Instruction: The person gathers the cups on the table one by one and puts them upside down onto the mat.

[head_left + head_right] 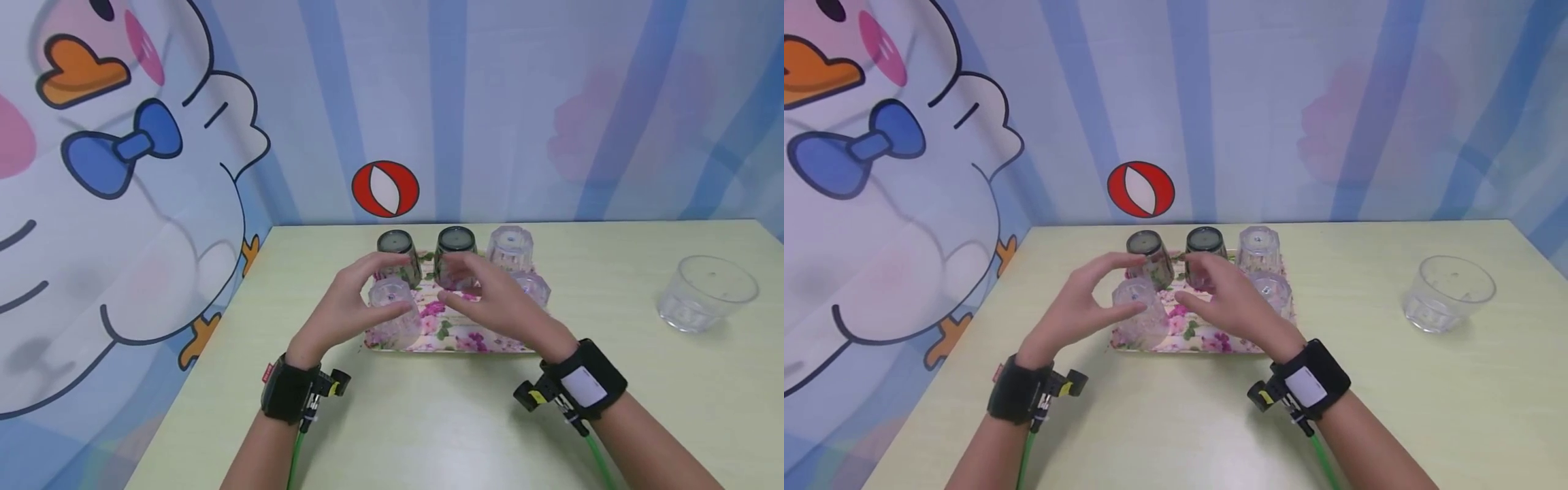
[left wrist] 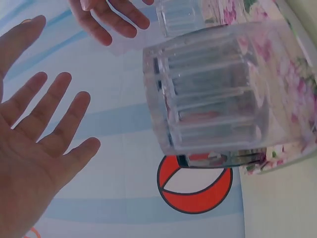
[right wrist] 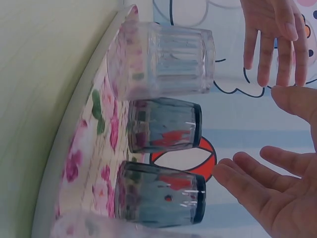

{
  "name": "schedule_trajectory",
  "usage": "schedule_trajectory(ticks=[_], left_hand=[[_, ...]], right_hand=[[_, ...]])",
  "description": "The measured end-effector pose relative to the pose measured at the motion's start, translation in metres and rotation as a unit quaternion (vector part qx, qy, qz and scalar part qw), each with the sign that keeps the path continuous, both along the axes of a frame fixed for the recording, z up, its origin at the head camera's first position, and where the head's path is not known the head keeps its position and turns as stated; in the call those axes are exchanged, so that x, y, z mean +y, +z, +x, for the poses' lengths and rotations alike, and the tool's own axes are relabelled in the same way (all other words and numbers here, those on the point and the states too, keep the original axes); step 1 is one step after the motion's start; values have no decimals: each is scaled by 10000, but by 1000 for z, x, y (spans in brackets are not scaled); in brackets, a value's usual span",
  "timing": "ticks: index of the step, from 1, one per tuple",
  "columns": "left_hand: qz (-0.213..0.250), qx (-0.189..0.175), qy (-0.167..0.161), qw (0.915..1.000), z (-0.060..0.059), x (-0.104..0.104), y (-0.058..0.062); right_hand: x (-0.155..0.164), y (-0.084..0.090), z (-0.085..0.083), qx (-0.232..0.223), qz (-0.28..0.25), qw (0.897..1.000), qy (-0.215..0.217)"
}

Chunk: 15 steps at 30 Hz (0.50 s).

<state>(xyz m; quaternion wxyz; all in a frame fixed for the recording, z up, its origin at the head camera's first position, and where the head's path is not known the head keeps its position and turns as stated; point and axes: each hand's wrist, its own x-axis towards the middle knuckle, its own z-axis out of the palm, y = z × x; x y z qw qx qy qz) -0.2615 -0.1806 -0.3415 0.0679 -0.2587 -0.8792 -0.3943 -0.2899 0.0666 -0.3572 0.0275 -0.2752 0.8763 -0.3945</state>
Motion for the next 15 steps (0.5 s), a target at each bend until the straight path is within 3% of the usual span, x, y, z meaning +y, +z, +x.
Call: schedule_trajectory(ticks=[8, 15], left_hand=[[49, 129, -397, 9991, -1, 18, 3], [-54, 336, -675, 9971, -2, 33, 4]], right_hand=[[20, 6, 0, 264, 137, 9995, -84], [35, 11, 0, 28, 22, 9998, -192]])
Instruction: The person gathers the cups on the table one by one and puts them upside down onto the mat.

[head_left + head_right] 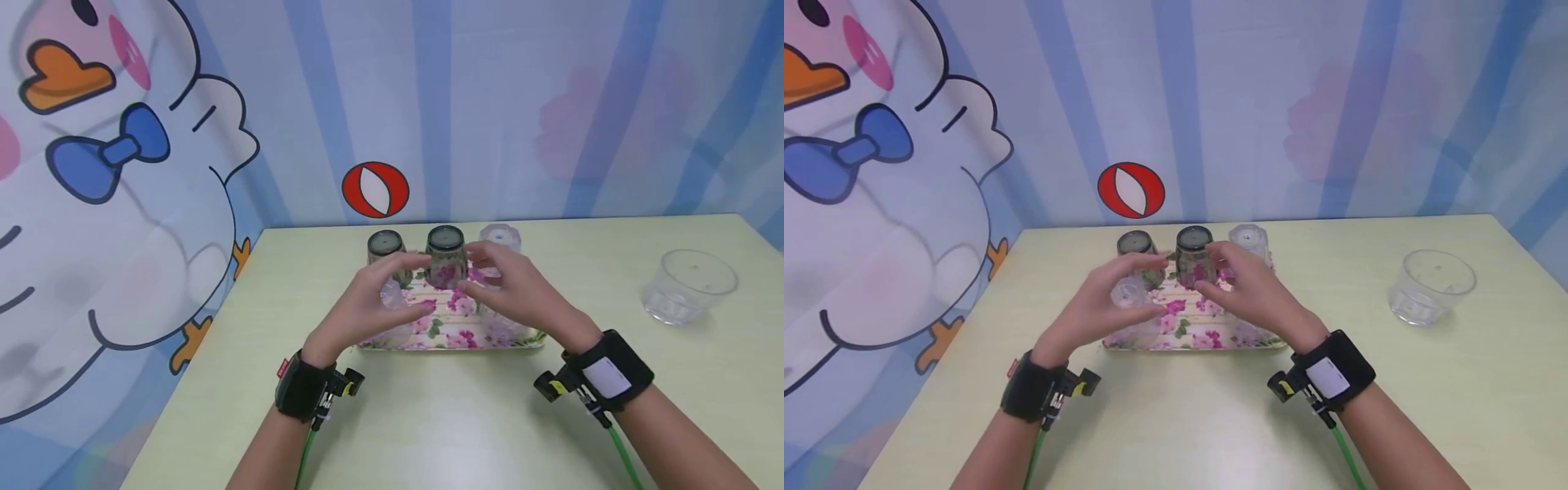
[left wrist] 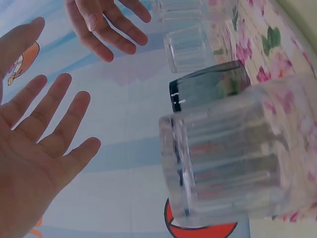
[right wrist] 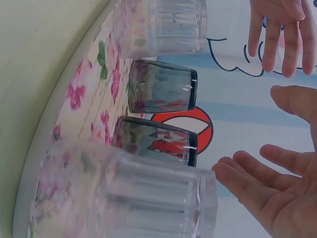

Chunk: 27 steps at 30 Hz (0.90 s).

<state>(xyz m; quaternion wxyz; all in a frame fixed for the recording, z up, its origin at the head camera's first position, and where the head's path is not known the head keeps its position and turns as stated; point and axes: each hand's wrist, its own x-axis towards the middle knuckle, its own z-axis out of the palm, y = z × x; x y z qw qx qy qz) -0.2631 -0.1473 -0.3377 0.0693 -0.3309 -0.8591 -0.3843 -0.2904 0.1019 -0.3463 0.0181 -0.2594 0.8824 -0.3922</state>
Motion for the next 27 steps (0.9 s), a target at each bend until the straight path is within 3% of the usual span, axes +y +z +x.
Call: schedule_trajectory(ticks=[13, 27], left_hand=[[-123, 170, -221, 9995, -2, 28, -2], [241, -308, -491, 9980, 3, 59, -11]], right_hand=[[24, 6, 5, 79, 187, 9995, -246], [60, 8, 7, 68, 619, 9957, -685]])
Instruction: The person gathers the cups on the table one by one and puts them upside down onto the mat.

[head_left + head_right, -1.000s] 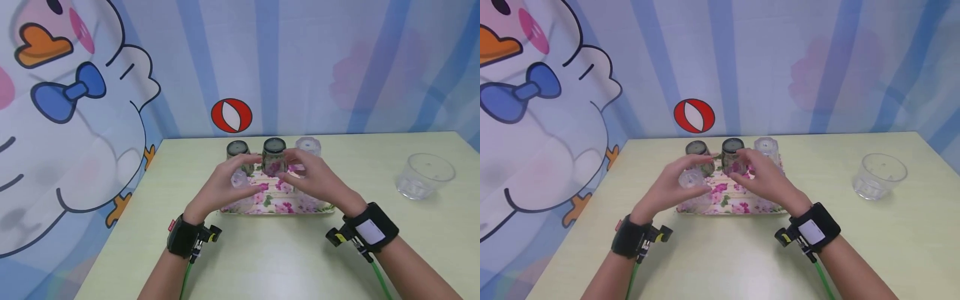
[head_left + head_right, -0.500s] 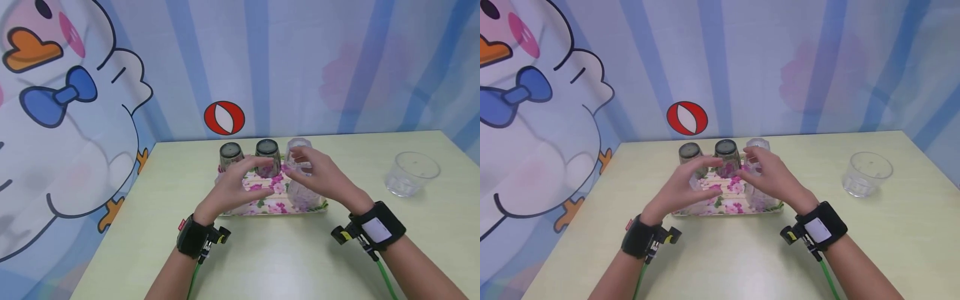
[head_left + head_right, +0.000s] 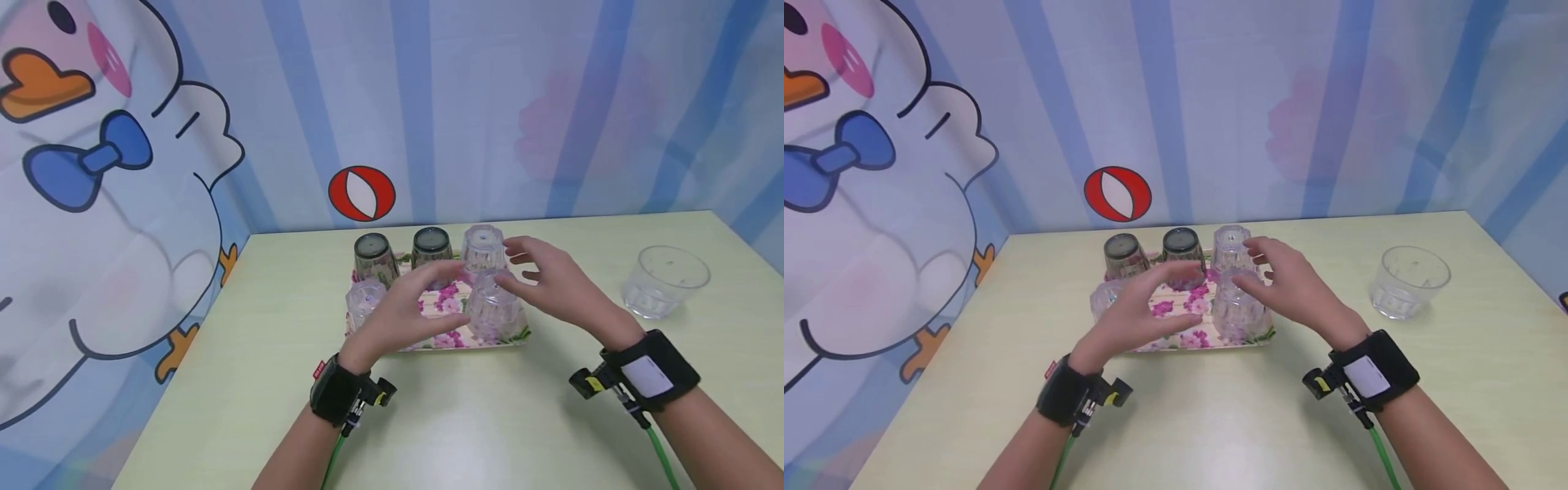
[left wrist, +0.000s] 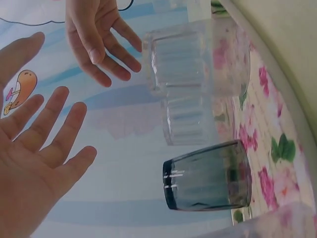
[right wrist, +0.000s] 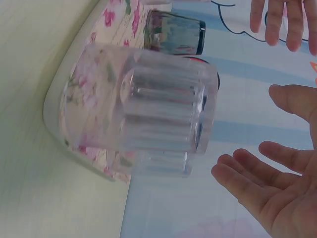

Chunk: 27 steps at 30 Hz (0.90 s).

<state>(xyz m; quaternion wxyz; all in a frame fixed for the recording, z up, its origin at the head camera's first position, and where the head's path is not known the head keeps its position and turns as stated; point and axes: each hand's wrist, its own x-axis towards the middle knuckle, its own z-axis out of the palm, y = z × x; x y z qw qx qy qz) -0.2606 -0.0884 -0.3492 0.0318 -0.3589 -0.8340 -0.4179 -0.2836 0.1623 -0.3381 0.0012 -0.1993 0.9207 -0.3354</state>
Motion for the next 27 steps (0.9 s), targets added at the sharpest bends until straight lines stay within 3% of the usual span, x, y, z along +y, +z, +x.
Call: schedule_trajectory(ticks=[22, 27], left_hand=[[-37, -50, -423, 9991, 6, 58, -6], [-214, 119, -451, 9987, 4, 71, -5]], right_hand=[[50, 2, -5, 225, 162, 9993, -243], [61, 4, -6, 235, 246, 9986, -395]])
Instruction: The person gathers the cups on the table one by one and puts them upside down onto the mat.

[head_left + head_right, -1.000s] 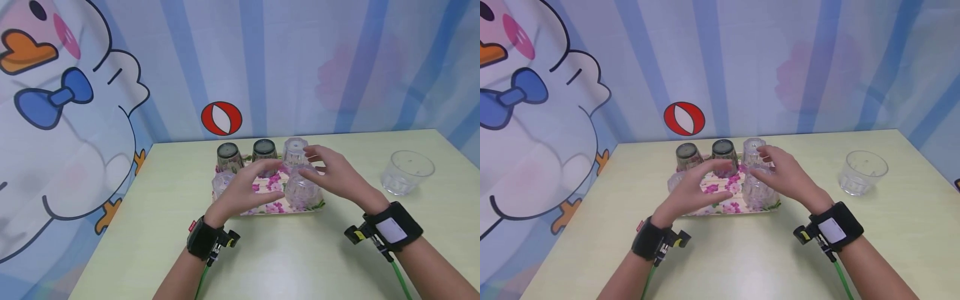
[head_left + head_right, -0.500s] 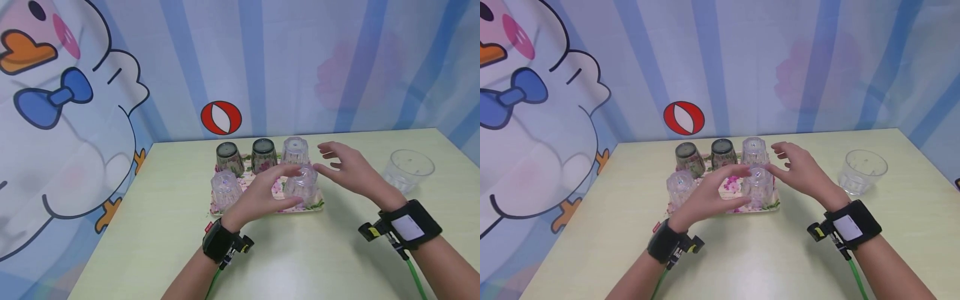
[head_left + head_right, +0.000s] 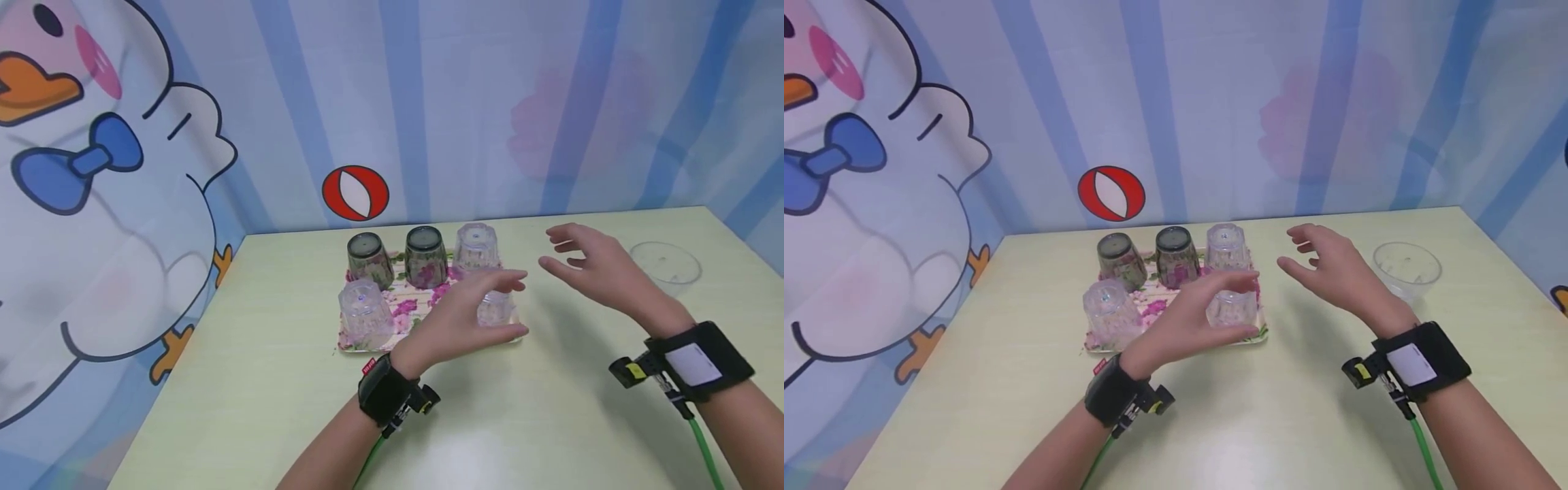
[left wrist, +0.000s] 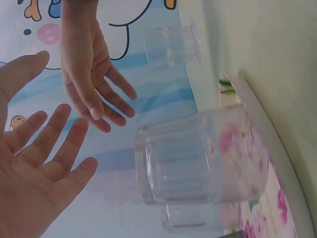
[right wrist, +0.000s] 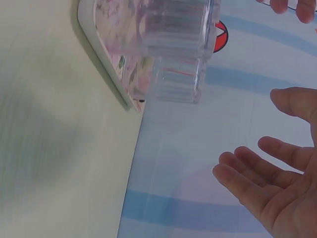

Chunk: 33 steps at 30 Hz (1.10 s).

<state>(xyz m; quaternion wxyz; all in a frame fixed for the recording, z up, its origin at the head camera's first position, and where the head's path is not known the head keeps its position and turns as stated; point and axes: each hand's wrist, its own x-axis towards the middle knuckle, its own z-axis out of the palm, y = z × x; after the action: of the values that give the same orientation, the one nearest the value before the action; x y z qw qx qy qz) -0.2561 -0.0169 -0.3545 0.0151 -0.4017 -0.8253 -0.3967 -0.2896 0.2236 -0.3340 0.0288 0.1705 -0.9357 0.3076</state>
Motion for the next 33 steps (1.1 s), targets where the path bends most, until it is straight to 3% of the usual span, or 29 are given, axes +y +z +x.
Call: schedule_trajectory(ticks=[8, 17, 22, 33], left_hand=[[-209, 315, -123, 9992, -4, 37, -4], [-407, 283, -91, 9987, -8, 77, -15], [-449, 90, -46, 9989, -12, 91, -23], [-440, 49, 138, 9989, -13, 111, -42]], right_hand=[[17, 5, -3, 5, 146, 9996, -256], [47, -2, -10, -12, 369, 9984, -438], [61, -10, -15, -18, 493, 9974, -517], [92, -19, -21, 126, 713, 9953, -644]])
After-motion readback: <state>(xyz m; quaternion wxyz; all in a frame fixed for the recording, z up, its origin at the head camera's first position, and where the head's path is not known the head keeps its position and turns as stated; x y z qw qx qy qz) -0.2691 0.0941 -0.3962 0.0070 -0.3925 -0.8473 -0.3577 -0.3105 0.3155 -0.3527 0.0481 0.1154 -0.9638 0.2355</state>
